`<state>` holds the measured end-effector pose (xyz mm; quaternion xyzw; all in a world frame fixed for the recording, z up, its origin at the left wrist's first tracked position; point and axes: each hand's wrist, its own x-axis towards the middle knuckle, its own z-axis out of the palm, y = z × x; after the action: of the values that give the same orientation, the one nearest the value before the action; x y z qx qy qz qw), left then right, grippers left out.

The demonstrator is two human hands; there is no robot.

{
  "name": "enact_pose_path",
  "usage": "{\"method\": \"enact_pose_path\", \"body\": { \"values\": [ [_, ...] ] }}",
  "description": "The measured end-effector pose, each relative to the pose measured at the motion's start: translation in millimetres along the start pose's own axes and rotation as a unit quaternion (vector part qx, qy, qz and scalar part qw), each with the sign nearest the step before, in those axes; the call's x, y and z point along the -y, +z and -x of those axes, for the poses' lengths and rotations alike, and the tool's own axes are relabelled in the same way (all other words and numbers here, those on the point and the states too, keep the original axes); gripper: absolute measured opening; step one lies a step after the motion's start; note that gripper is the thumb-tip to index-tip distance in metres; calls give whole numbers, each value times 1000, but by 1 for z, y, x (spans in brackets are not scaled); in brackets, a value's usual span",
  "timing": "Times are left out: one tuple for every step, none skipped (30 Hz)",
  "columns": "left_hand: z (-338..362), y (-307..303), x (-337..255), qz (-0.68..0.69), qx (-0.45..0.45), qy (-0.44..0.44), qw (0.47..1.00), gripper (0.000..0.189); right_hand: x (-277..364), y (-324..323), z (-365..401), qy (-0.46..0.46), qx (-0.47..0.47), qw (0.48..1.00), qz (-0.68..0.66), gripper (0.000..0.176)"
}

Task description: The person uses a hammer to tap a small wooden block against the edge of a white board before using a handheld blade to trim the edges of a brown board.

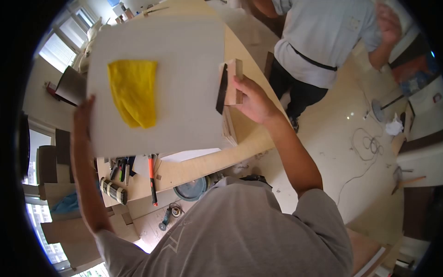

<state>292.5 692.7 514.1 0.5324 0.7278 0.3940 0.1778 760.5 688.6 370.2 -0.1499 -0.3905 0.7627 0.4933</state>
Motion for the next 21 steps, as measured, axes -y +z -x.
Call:
{"method": "enact_pose_path", "body": {
  "values": [
    [-47, -33, 17, -79, 50, 187, 978, 55, -1, 3, -2, -1, 25, 1000, 0, 46],
    [-55, -37, -20, -78, 48, 174, 981, 54, -8, 5, -4, 10, 20, 999, -30, 48],
    [-56, -42, -65, -76, 42, 163, 983, 53, -16, 5, -6, 19, 19, 998, -57, 50],
    [-46, -37, -97, -89, 58, 149, 983, 53, -27, 2, -9, 28, 33, 997, -64, 55],
    [-41, -35, -121, -102, 70, 137, 983, 54, -35, 8, -11, 30, 37, 997, -58, 56],
    [-53, -34, -129, -136, 74, 155, 976, 52, -44, 16, -11, 31, 41, 997, -53, 57],
    [-60, -29, -137, -169, 79, 174, 967, 51, -51, 22, -12, 30, 43, 998, -47, 58],
    [-62, -23, -142, -183, 80, 179, 963, 49, -56, 25, -15, 42, 60, 995, -68, 60],
    [-70, -19, -140, -161, 93, 190, 964, 56, -60, 29, -15, 48, 54, 995, -75, 59],
    [-66, -14, -149, -164, 102, 201, 960, 55, -64, 32, -15, 54, 45, 994, -81, 58],
    [-62, -8, -156, -165, 113, 211, 957, 54, -69, 33, -15, 61, 33, 994, -85, 57],
    [-61, -4, -160, -171, 124, 225, 951, 53, -75, 32, -18, 92, 14, 991, -95, 49],
    [-60, 1, -164, -176, 136, 239, 945, 52, -79, 29, -13, 109, 3, 993, -52, 60],
    [-59, 5, -166, -182, 149, 250, 939, 52, -80, 24, -4, 111, -1, 992, -56, 60],
    [-57, 10, -169, -197, 148, 280, 928, 52, -75, 24, 3, 114, -4, 992, -61, 59],
    [-53, 17, -170, -211, 145, 306, 917, 52, -75, 18, 5, 96, -17, 994, -54, 60],
    [-48, 25, -169, -225, 142, 328, 906, 52, -77, 11, 8, 83, -29, 995, -48, 61],
    [-43, 31, -170, -225, 130, 340, 904, 53, -80, 6, 11, 73, -36, 996, -44, 61],
    [-38, 37, -173, -228, 115, 350, 901, 53, -79, 4, 10, 63, -28, 998, 0, 63],
    [-34, 41, -171, -233, 100, 357, 899, 54, -79, 0, 8, 56, -17, 997, 44, 64],
    [-33, 44, -172, -253, 90, 359, 894, 56, -78, -1, 9, 49, 0, 995, 87, 65]
  ]
}}
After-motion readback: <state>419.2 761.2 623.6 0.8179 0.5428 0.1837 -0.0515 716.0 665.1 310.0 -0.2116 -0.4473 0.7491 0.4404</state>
